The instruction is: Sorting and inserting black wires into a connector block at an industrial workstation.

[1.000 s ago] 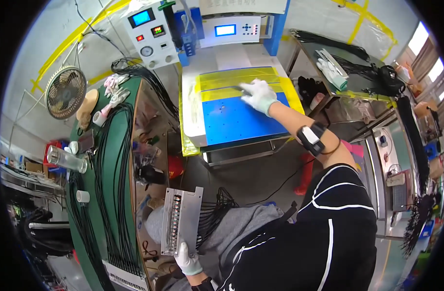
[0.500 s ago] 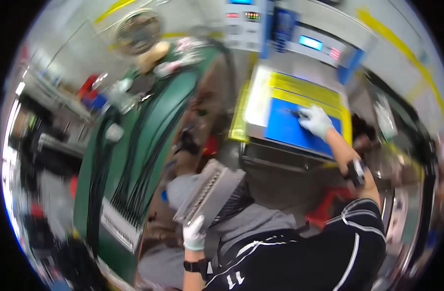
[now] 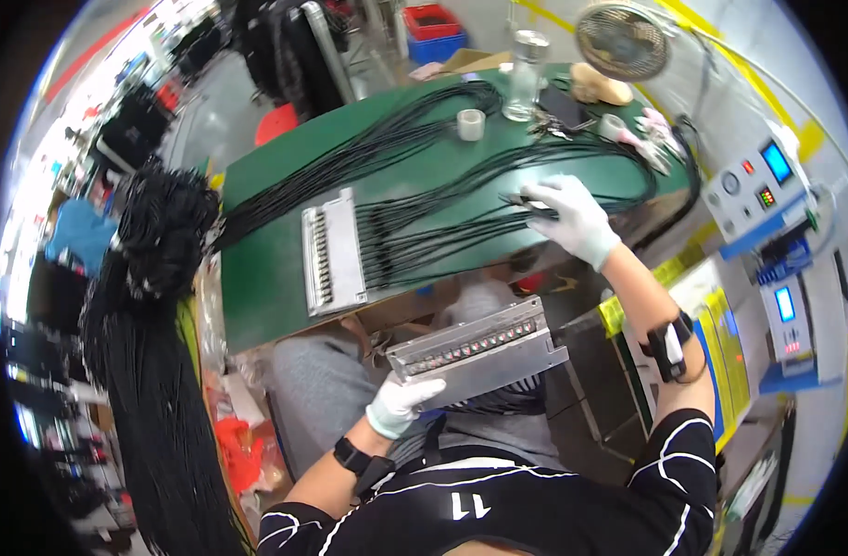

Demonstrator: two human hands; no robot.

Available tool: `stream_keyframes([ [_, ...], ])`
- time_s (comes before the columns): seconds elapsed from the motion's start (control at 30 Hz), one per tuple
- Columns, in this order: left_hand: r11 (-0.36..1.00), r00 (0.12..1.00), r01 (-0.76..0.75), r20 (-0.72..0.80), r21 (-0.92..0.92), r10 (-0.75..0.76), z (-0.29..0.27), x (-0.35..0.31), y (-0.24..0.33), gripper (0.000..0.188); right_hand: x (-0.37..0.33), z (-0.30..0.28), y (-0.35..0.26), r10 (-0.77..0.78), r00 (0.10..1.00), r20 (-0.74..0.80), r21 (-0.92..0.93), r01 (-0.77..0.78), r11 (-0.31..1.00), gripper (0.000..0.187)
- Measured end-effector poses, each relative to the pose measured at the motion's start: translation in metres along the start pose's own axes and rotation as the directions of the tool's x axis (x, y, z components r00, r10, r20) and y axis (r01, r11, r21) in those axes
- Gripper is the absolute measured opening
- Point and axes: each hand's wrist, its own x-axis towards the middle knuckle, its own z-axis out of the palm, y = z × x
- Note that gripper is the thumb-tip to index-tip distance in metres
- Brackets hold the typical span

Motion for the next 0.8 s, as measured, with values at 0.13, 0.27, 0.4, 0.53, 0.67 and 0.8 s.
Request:
stream_keyframes([
  [0.13,0.979,0.975,-0.187,-0.109,0.087,0.196,-0.037,-0.041,0.037,0.062,0.111,0.072,-0.015,-0.092,0.994,0.067,-0.111,0.099,0.989,0.047],
  [0.27,0.976,0.965,-0.219,-0.152,-0.016,0.214,-0.063,-0.067,0.056,0.064,0.179,0.138,-0.013,-0.115,0.992,0.05,-0.191,0.122,0.974,0.046],
  [0.4,0.958,0.939,-0.286,-0.21,-0.026,0.274,-0.076,-0.07,0.059,0.064,0.211,0.165,-0.034,-0.075,0.985,0.152,-0.43,0.135,0.893,0.04],
  [0.53,0.957,0.957,-0.272,-0.137,-0.104,0.257,-0.09,-0.045,0.075,0.058,0.234,0.198,-0.076,-0.346,0.921,0.181,0.045,0.344,0.938,0.032],
  [0.67,0.975,0.977,-0.196,-0.102,-0.105,0.185,-0.106,-0.012,0.086,0.05,0.239,0.219,-0.144,-0.207,0.841,0.5,-0.08,0.283,0.956,0.046],
  [0.8,0.967,0.965,-0.247,-0.11,-0.07,0.239,-0.11,-0.002,0.081,0.043,0.242,0.21,-0.176,0.002,0.801,0.599,-0.249,0.184,0.951,0.056],
])
